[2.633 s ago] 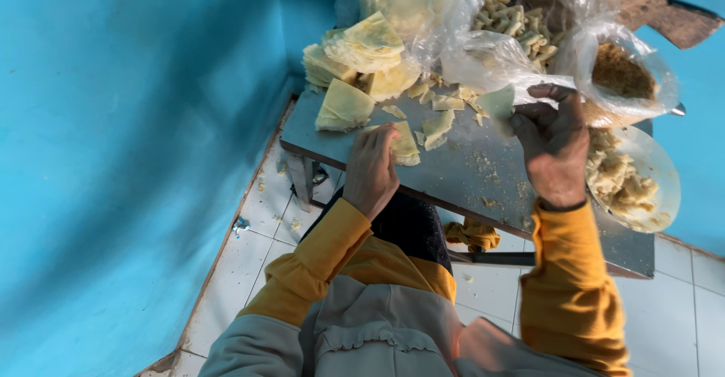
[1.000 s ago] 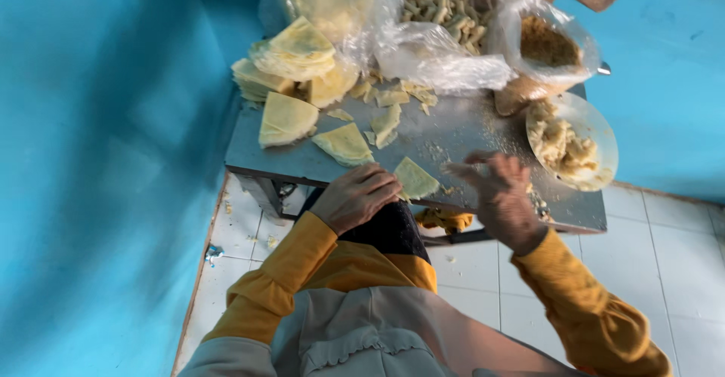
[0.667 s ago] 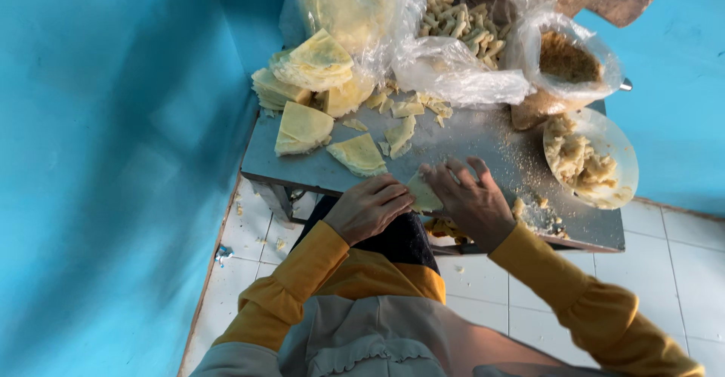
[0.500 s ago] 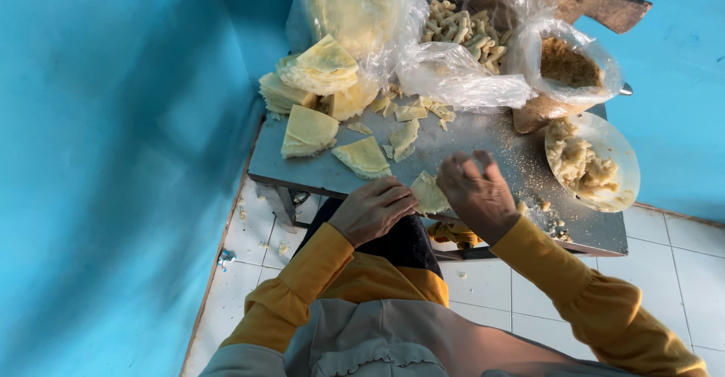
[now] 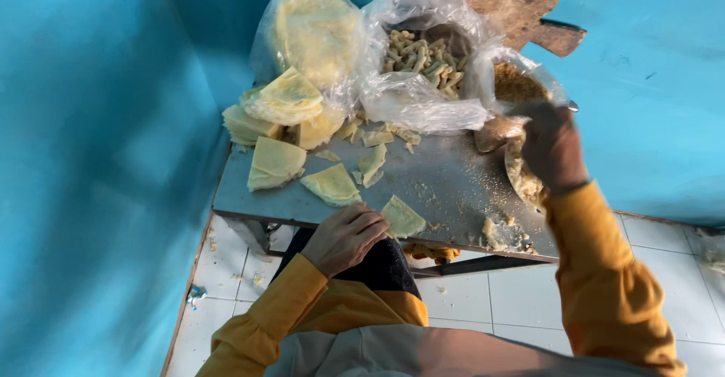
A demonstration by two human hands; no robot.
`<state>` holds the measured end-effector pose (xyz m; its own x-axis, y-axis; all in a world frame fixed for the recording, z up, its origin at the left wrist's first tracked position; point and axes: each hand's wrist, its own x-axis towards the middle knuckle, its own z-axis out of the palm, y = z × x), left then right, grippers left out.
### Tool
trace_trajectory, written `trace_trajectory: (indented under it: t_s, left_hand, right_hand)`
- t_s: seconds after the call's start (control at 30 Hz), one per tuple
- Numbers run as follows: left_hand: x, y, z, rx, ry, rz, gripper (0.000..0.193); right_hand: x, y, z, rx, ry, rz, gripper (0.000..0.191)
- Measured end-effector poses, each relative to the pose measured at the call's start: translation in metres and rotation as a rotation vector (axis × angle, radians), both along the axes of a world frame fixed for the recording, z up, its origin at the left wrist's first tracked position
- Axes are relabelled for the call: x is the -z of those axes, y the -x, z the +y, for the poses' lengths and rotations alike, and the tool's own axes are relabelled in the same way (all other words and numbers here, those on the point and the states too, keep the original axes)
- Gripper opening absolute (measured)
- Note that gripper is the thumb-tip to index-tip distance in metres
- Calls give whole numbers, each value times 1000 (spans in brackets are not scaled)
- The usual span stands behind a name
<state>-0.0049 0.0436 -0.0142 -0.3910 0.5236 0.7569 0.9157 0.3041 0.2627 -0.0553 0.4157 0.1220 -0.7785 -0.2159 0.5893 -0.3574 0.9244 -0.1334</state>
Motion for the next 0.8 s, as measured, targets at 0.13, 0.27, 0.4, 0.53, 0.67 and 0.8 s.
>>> trace_trajectory:
  t_s: [0.13, 0.27, 0.4, 0.53, 0.67, 0.8]
  left_hand:
    - [-2, -1, 0, 5, 9, -8, 23]
    - [-6, 0, 0, 12, 23, -33, 23]
    - [-7, 2, -1, 23, 20, -51, 22]
    - [-4, 2, 1, 23, 12, -58, 23]
    - [0, 2, 0, 14, 24, -56, 23]
    - [1, 2, 0, 9, 33, -53, 23]
  right_hand:
    - [-37, 60, 13, 24, 60, -129, 31]
    - [-43, 96, -14, 151, 255, -524, 32]
    - [-36, 110, -36, 325, -78, -471, 27]
    - [-38, 109, -44, 366, -136, -494, 24]
    - [-45, 107, -41, 416, -89, -491, 25]
    - [-46, 112, -40, 454, -264, -633, 28]
